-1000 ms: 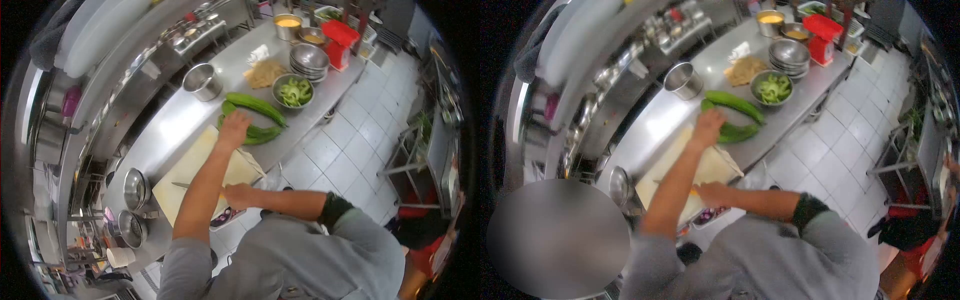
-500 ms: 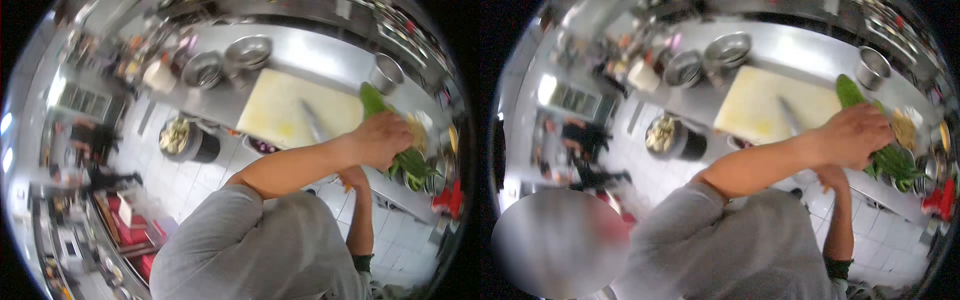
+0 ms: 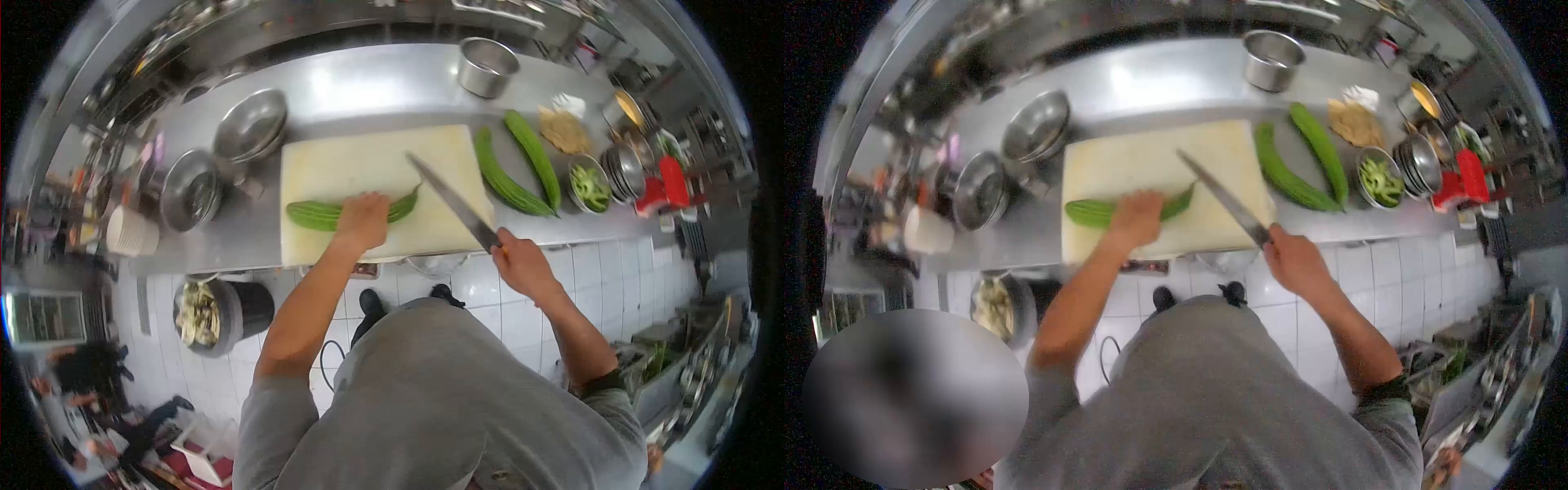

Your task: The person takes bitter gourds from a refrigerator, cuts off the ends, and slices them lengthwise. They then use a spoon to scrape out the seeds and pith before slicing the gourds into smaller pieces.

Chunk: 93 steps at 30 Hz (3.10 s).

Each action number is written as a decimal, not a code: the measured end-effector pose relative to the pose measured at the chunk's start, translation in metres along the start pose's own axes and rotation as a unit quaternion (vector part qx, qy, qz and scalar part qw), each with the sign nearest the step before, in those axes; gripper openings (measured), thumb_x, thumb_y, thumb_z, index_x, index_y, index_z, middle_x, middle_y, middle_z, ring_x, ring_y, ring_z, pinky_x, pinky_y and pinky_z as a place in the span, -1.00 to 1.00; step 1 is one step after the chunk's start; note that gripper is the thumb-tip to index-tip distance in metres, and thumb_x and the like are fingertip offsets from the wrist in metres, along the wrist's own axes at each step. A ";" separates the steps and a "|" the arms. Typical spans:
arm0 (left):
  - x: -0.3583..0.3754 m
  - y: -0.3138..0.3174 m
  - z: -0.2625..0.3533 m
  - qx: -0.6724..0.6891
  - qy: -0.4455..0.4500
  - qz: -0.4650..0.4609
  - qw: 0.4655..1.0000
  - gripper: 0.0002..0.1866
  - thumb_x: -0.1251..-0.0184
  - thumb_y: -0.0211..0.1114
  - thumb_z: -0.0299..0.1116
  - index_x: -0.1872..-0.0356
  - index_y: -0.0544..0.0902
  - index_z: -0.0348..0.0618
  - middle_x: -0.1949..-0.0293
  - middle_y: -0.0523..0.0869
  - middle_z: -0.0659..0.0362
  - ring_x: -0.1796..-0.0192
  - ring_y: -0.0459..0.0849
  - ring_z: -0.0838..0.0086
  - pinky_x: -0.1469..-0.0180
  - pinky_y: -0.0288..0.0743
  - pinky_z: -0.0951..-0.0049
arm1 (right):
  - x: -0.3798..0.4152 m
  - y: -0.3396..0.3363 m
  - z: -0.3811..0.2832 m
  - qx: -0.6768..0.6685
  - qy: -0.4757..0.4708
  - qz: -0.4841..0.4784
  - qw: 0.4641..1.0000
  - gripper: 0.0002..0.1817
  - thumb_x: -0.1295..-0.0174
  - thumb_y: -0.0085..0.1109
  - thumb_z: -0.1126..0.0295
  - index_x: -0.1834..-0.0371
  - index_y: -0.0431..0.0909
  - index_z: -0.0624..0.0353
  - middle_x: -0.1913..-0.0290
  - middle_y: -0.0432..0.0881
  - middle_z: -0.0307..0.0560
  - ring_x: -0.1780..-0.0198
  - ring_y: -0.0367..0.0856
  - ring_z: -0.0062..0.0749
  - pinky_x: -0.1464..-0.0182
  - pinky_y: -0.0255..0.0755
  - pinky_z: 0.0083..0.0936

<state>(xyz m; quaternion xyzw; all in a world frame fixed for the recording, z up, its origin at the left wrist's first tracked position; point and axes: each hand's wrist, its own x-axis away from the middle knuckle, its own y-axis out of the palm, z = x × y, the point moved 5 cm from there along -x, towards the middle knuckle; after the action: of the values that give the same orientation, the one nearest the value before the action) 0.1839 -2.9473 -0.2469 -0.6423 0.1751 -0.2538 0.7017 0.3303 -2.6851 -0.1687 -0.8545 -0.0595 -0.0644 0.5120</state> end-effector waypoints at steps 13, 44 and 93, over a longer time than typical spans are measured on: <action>-0.009 -0.001 0.004 -0.039 0.025 0.001 0.999 -0.71 -0.13 0.19 -0.44 0.08 0.58 -0.08 0.07 0.64 0.15 -0.04 0.58 0.22 -0.05 0.40 0.11 | -0.009 0.029 0.000 0.064 0.037 -0.111 0.991 -0.80 -0.28 0.00 0.38 0.09 0.45 0.19 0.44 0.65 0.20 0.35 0.67 0.18 0.26 0.51 0.07; 0.007 -0.003 -0.046 0.170 -0.103 -0.011 0.980 -0.28 0.02 0.35 -0.33 -0.23 0.35 -0.38 -0.07 0.51 -0.22 -0.09 0.53 -0.14 -0.21 0.44 0.04 | -0.048 0.018 -0.036 0.046 -0.007 -0.138 0.989 -0.86 -0.38 -0.09 0.40 0.11 0.30 0.24 0.45 0.60 0.30 0.36 0.60 0.29 0.26 0.45 0.09; 0.029 0.002 -0.102 0.151 -0.159 0.041 0.975 -0.40 -0.60 -0.24 0.03 -0.54 0.20 0.06 -0.60 -0.14 -0.10 -0.60 -0.28 -0.19 -0.50 -0.43 -0.30 | -0.103 0.159 -0.104 -0.464 0.018 -0.306 0.831 -0.70 -0.44 -0.09 0.23 0.05 0.41 0.29 0.55 0.56 -0.05 0.69 0.51 -0.28 0.67 0.45 -0.29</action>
<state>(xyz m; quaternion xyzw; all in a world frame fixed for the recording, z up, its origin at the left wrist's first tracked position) 0.1498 -3.0467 -0.2584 -0.5530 0.0469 -0.1431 0.8194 0.2505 -2.8546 -0.2753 -0.9285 -0.2715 -0.2533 0.0099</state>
